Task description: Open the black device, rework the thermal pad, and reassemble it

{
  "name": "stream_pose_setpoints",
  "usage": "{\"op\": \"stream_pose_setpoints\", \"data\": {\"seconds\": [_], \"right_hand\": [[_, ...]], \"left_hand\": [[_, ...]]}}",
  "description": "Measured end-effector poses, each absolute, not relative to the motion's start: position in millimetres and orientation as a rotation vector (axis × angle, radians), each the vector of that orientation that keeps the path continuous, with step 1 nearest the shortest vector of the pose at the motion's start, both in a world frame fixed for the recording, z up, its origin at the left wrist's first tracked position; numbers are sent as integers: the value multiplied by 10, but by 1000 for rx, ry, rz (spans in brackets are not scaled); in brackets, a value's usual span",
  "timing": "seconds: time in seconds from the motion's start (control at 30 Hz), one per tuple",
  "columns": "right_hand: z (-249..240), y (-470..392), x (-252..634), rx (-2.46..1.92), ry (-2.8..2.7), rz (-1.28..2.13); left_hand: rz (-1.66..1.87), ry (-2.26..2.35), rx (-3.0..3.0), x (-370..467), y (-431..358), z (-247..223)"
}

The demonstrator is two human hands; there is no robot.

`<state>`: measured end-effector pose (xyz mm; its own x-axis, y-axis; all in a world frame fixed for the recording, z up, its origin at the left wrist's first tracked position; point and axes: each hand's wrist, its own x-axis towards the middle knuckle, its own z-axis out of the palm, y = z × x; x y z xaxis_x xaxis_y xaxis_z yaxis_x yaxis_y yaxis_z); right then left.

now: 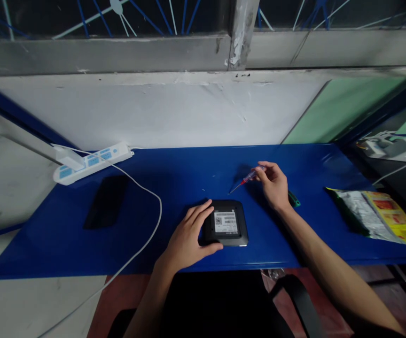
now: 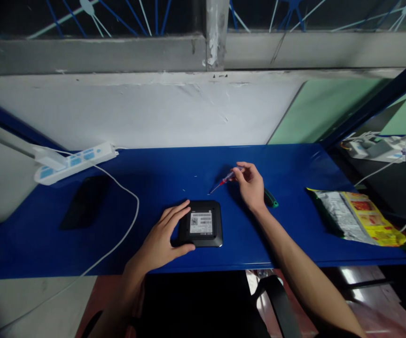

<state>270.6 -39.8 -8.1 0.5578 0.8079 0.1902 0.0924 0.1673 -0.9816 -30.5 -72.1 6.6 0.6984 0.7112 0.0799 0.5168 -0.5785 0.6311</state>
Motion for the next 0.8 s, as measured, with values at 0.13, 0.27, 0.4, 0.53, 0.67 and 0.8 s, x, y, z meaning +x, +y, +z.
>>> {"op": "stream_pose_setpoints", "data": {"seconds": [0.13, 0.27, 0.4, 0.53, 0.67, 0.8], "right_hand": [[-72, -401, 2683, -1316, -853, 603], [-58, -402, 2688, -1295, -833, 593], [-84, -389, 2714, -1266, -806, 628], [-107, -381, 2713, -1242, -791, 701], [-107, -386, 2707, -1249, -791, 755], [-104, -388, 2710, -1249, -808, 777]], "left_hand": [[388, 982, 2359, -308, -730, 62], [362, 980, 2392, -298, -732, 52], [344, 996, 2394, -292, -723, 40], [355, 986, 2381, -291, -715, 42], [383, 966, 2375, -283, -710, 57], [376, 972, 2365, -276, -709, 60]]}}
